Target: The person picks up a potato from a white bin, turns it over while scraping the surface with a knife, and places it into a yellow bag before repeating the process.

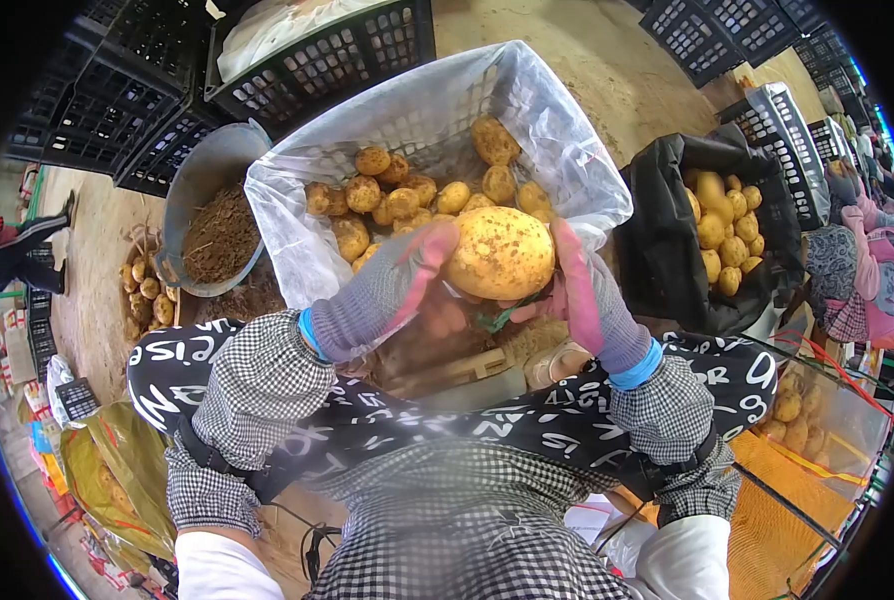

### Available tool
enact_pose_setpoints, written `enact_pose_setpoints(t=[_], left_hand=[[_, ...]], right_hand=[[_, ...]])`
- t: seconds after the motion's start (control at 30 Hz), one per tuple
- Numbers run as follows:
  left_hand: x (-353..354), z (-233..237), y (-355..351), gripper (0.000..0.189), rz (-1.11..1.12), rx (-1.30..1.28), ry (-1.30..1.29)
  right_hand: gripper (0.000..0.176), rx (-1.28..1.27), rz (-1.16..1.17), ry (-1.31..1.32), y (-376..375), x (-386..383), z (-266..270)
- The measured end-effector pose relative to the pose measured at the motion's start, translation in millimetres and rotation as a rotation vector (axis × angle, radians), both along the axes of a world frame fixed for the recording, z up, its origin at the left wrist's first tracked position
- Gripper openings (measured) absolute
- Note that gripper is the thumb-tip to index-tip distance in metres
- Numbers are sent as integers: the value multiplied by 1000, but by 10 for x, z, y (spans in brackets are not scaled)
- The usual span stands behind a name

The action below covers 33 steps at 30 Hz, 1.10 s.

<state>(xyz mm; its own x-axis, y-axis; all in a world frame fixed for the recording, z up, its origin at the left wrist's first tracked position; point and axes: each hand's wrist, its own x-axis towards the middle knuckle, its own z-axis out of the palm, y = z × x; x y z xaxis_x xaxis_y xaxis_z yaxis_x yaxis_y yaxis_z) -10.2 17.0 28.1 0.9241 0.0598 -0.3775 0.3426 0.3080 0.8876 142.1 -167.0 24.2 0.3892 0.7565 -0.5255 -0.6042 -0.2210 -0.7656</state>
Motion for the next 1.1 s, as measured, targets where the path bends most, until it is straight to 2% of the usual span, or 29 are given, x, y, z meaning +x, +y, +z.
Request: enact_pose_setpoints(t=[0.2, 0.3, 0.4, 0.5, 0.53, 0.6, 0.63, 0.7, 0.77, 0.8, 0.87, 0.9, 0.93, 0.97, 1.0, 1.03, 1.07, 1.1], left_hand=[[-9, -64, 0, 85, 2, -29, 43], [-18, 8, -15, 74, 5, -28, -10], [159, -17, 103, 60, 127, 267, -272], [337, -122, 729, 50, 305, 381, -362], [413, -246, 892, 49, 305, 502, -243], [449, -721, 1081, 51, 197, 844, -59], [491, -1014, 1125, 53, 83, 1060, 12], [547, -1451, 941, 52, -166, 1300, 159], [745, -1860, 785, 42, -248, 1334, 163], [816, -2062, 754, 40, -249, 1352, 202], [1099, -2319, 736, 35, -258, 1383, 215], [1221, -2425, 695, 33, -271, 1380, 5], [1341, -2460, 634, 32, -327, 1413, 73], [1449, -2943, 719, 38, -354, 1352, 35], [1524, -2908, 663, 56, -386, 1309, 194], [1609, -3817, 909, 72, -611, 1564, 198], [1592, -3554, 870, 81, -397, 1326, 438], [1616, -3577, 900, 82, -458, 1276, 370]], right_hand=[[63, 21, 9, 16, -48, -24, -23], [59, 89, -8, -68, -90, -94, -142], [55, 53, -18, 73, -135, 44, -80], [52, 186, -317, 191, -246, 297, 73], [52, 182, -497, 135, -278, 386, 149], [55, 256, -591, 153, -539, 642, 295], [56, 376, -530, 137, -784, 849, 244], [59, 657, -482, 291, -1139, 1075, 446], [67, 798, -472, 388, -1487, 1153, 667], [70, 781, -596, 345, -1650, 1153, 794], [72, 844, -515, 344, -1909, 1262, 916], [73, 857, -506, 290, -2186, 1281, 1103], [70, 901, -680, 74, -2318, 1283, 1221], [66, 792, -779, -256, -2602, 1319, 1342], [63, 809, -929, -330, -2887, 1381, 1453], [48, 794, -1094, -393, -2980, 1406, 1713], [51, 800, -1164, -526, -3180, 1409, 1957], [55, 816, -1215, -632, -3309, 1483, 2135]])
